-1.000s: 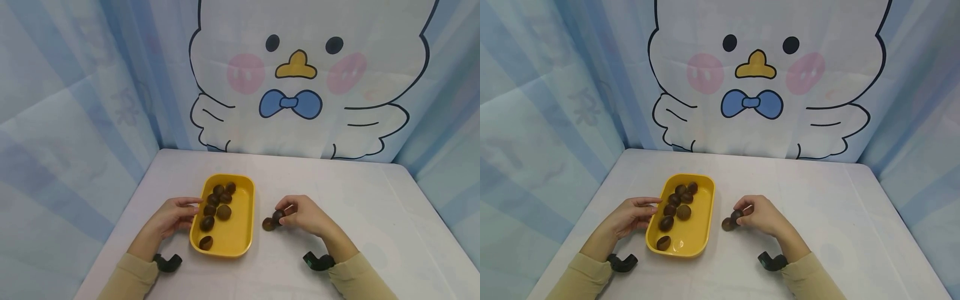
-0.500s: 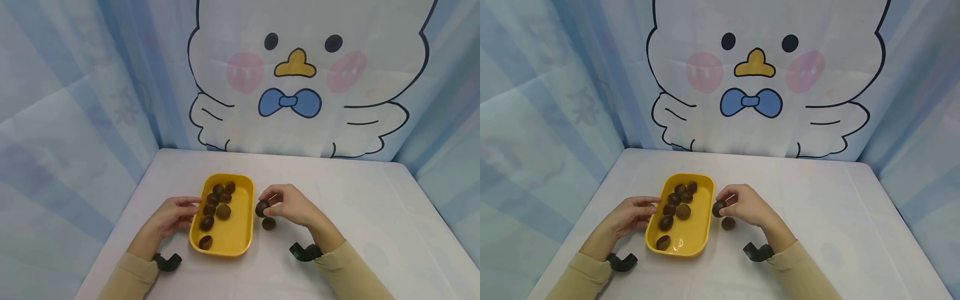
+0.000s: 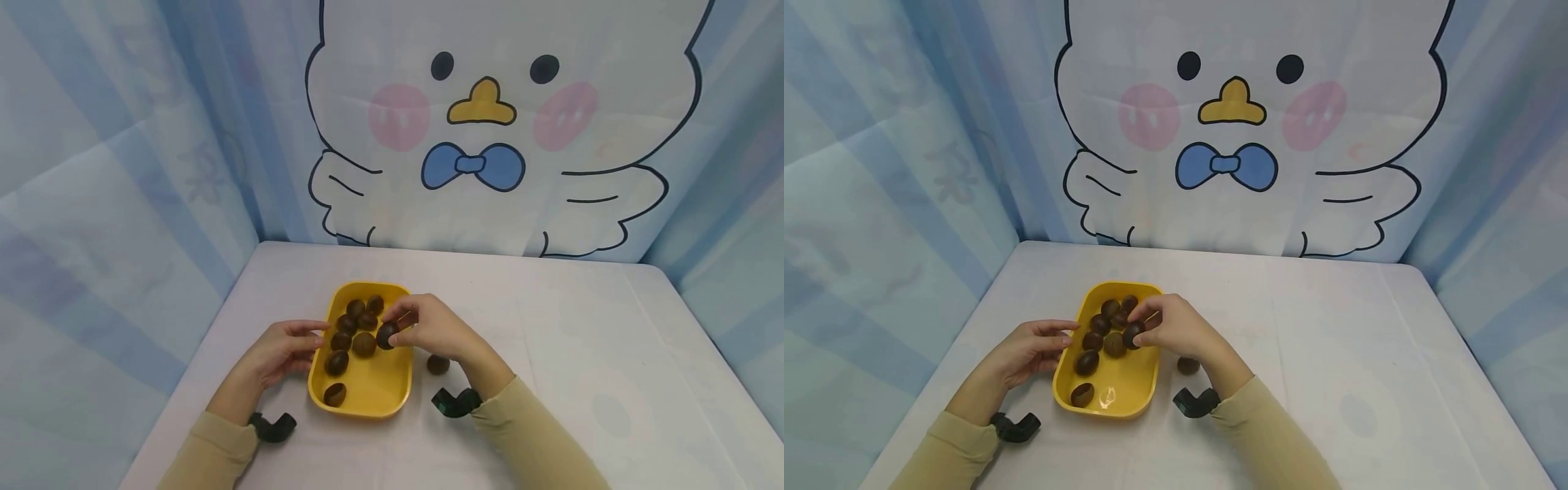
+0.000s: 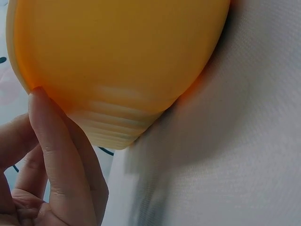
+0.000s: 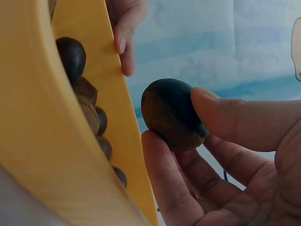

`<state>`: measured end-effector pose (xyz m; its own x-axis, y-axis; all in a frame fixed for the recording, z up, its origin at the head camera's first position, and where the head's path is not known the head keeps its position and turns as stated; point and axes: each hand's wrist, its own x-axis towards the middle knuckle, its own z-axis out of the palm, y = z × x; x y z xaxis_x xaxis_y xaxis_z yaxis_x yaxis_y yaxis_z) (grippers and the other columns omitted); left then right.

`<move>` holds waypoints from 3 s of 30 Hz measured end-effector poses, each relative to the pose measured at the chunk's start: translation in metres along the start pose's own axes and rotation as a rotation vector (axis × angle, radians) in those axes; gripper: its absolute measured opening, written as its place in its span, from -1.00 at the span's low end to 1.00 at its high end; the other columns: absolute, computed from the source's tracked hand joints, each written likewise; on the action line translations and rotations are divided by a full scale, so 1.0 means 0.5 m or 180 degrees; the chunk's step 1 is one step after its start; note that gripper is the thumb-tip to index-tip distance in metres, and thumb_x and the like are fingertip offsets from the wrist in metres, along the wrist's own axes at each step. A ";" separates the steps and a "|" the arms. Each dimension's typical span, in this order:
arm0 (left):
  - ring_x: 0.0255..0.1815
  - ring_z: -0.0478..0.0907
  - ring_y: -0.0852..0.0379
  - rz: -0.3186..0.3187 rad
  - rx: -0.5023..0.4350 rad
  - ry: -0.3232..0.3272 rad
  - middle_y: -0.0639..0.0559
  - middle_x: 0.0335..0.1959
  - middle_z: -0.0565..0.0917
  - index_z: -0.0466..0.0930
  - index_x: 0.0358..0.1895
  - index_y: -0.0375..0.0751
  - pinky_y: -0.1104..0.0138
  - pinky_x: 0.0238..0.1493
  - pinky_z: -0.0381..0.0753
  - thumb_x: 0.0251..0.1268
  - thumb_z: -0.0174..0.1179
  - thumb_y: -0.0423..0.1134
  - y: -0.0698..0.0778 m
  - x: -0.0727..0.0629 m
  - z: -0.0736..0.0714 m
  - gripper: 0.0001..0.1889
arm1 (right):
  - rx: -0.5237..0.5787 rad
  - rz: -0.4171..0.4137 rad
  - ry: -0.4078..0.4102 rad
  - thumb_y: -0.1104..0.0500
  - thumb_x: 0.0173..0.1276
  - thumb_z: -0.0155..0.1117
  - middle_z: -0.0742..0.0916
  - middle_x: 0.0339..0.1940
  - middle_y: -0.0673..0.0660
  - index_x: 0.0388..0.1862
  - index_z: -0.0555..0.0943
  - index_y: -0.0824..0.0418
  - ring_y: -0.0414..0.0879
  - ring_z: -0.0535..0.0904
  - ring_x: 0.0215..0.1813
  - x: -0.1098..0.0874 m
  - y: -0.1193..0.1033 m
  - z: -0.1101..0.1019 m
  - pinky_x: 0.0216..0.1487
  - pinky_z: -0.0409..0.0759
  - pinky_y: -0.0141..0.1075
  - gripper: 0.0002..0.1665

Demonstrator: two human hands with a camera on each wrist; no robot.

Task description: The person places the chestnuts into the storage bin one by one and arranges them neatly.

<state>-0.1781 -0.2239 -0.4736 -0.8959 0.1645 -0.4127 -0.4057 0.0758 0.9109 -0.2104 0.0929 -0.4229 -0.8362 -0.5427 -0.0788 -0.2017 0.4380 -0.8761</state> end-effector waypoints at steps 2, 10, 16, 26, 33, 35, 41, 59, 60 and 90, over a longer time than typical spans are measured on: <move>-0.39 0.70 0.15 -0.0007 -0.0006 -0.0003 0.02 -0.22 0.75 0.61 0.42 -0.26 0.36 -0.34 0.82 0.46 0.38 -0.28 0.001 0.000 0.000 -0.50 | -0.0039 0.0012 -0.0015 0.26 0.29 0.57 0.81 0.00 0.04 0.04 0.80 0.13 -0.06 0.74 0.00 0.010 -0.006 0.011 0.10 0.78 -0.19 -0.67; -0.38 0.72 0.13 -0.0055 -0.0022 0.0009 0.01 -0.20 0.76 0.62 0.42 -0.25 0.35 -0.31 0.83 0.45 0.39 -0.26 0.003 0.002 0.000 -0.49 | -0.0009 0.0023 -0.0142 0.23 0.31 0.59 0.79 0.00 0.01 -0.01 0.80 0.02 -0.01 0.72 0.05 0.039 -0.026 0.045 0.17 0.78 -0.13 -0.72; -0.36 0.73 0.12 -0.0042 -0.0012 -0.0040 0.00 -0.18 0.78 0.60 0.43 -0.26 0.35 -0.29 0.83 0.46 0.37 -0.26 0.002 0.001 -0.002 -0.49 | -0.0034 0.0074 -0.0185 0.23 0.32 0.59 0.79 -0.02 -0.01 -0.03 0.80 0.00 -0.01 0.70 0.02 0.055 -0.028 0.063 0.16 0.77 -0.14 -0.73; -0.35 0.73 0.11 -0.0073 -0.0001 -0.0019 0.00 -0.15 0.79 0.59 0.45 -0.23 0.35 -0.28 0.83 0.46 0.39 -0.22 0.003 0.001 -0.006 -0.47 | -0.0132 0.0143 -0.0329 0.25 0.29 0.63 0.79 -0.12 -0.03 -0.09 0.80 -0.02 -0.06 0.67 -0.06 0.077 -0.024 0.085 0.08 0.74 -0.22 -0.73; -0.36 0.74 0.12 -0.0080 -0.0023 -0.0030 0.01 -0.15 0.79 0.61 0.43 -0.22 0.36 -0.29 0.83 0.45 0.40 -0.22 0.001 0.002 -0.009 -0.47 | -0.0319 0.0182 -0.0474 0.30 0.22 0.66 0.81 -0.22 -0.06 -0.18 0.81 -0.05 -0.06 0.68 -0.10 0.072 -0.025 0.090 0.03 0.74 -0.24 -0.70; -0.36 0.74 0.13 -0.0066 -0.0022 -0.0027 0.02 -0.16 0.79 0.61 0.43 -0.23 0.36 -0.30 0.82 0.46 0.39 -0.23 0.000 0.002 -0.009 -0.48 | -0.0406 0.0180 -0.0529 0.32 0.20 0.66 0.81 -0.25 -0.06 -0.21 0.82 -0.06 -0.06 0.68 -0.12 0.069 -0.026 0.090 0.00 0.73 -0.24 -0.70; -0.34 0.73 0.15 -0.0026 -0.0002 -0.0079 0.03 -0.18 0.77 0.59 0.44 -0.26 0.37 -0.31 0.82 0.47 0.37 -0.23 -0.004 0.004 -0.006 -0.48 | -0.0549 0.0259 -0.0594 0.35 0.19 0.65 0.80 -0.31 -0.04 -0.26 0.82 -0.05 -0.07 0.67 -0.17 0.063 -0.028 0.090 -0.06 0.71 -0.25 -0.70; -0.35 0.74 0.15 -0.0022 -0.0020 -0.0101 0.02 -0.17 0.77 0.59 0.44 -0.27 0.35 -0.30 0.83 0.48 0.36 -0.26 -0.001 0.004 -0.006 -0.48 | -0.0733 0.0339 -0.0602 0.34 0.20 0.67 0.80 -0.28 -0.06 -0.22 0.83 -0.04 -0.09 0.68 -0.18 0.088 -0.021 0.095 -0.10 0.77 -0.29 -0.69; -0.35 0.74 0.15 -0.0020 -0.0017 -0.0101 0.03 -0.17 0.77 0.59 0.44 -0.27 0.36 -0.31 0.83 0.47 0.36 -0.26 -0.001 0.004 -0.006 -0.48 | -0.0795 0.0303 -0.0613 0.34 0.20 0.67 0.80 -0.27 -0.07 -0.21 0.83 -0.04 -0.10 0.68 -0.18 0.088 -0.022 0.094 -0.09 0.76 -0.30 -0.69; -0.36 0.75 0.16 -0.0033 -0.0027 -0.0066 0.05 -0.17 0.79 0.62 0.42 -0.23 0.37 -0.31 0.82 0.48 0.36 -0.26 -0.004 0.006 -0.005 -0.51 | -0.1298 -0.0047 -0.0478 0.39 0.26 0.52 0.85 -0.08 -0.09 -0.14 0.86 -0.04 -0.22 0.65 -0.13 0.072 -0.022 0.106 -0.06 0.71 -0.39 -0.67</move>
<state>-0.1804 -0.2261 -0.4764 -0.8877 0.1843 -0.4219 -0.4164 0.0693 0.9065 -0.2111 0.0304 -0.4414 -0.7543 -0.6361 -0.1626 -0.4232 0.6604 -0.6204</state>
